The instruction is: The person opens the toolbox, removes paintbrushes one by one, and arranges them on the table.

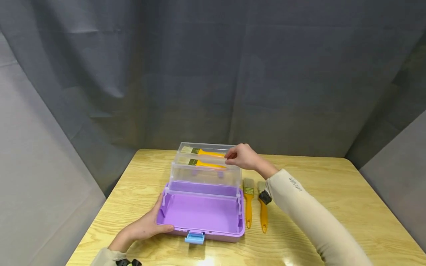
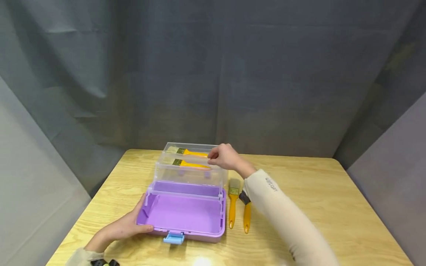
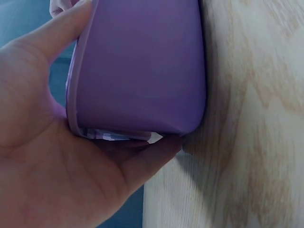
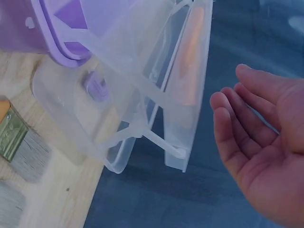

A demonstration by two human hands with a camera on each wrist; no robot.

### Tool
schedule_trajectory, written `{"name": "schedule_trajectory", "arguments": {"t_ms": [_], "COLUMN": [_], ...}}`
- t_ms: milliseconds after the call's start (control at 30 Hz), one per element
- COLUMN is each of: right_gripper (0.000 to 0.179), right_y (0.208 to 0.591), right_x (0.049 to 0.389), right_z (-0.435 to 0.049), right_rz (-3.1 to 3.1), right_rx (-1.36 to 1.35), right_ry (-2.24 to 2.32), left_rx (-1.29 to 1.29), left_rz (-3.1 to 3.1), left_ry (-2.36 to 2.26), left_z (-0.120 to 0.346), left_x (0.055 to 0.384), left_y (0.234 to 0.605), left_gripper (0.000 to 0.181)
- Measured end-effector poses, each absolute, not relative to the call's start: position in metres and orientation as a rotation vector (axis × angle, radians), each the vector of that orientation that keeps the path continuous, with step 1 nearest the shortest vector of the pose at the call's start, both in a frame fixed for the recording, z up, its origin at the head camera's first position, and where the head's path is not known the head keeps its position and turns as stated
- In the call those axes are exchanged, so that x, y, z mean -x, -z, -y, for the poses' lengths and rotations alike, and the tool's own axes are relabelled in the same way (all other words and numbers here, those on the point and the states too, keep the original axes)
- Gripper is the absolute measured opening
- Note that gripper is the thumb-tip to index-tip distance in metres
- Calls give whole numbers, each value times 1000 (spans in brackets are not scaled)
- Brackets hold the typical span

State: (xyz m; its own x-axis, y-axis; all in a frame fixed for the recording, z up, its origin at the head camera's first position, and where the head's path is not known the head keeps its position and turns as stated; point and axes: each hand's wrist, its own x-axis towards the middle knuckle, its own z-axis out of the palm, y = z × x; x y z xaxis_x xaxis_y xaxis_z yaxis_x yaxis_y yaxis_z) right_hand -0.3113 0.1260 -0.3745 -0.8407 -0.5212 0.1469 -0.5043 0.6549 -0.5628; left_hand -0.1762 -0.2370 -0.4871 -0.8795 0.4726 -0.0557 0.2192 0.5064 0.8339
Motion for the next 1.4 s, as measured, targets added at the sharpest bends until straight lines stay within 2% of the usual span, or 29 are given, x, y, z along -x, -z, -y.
{"name": "schedule_trajectory", "arguments": {"t_ms": [667,1400], "right_gripper": [13,16], "right_y": [398,403], "right_x": [337,334], "right_z": [-117,-115], "right_rz": [-2830,-2870], "right_rx": [927,939], "right_ry": [790,814], "left_rx": [-612,-615], "left_rz": [-2442,-2427], "left_ry": [-1355,-1379], "left_z": [233,233], "left_x": [179,178], "left_y": [488,489], "left_gripper": [119,119]}}
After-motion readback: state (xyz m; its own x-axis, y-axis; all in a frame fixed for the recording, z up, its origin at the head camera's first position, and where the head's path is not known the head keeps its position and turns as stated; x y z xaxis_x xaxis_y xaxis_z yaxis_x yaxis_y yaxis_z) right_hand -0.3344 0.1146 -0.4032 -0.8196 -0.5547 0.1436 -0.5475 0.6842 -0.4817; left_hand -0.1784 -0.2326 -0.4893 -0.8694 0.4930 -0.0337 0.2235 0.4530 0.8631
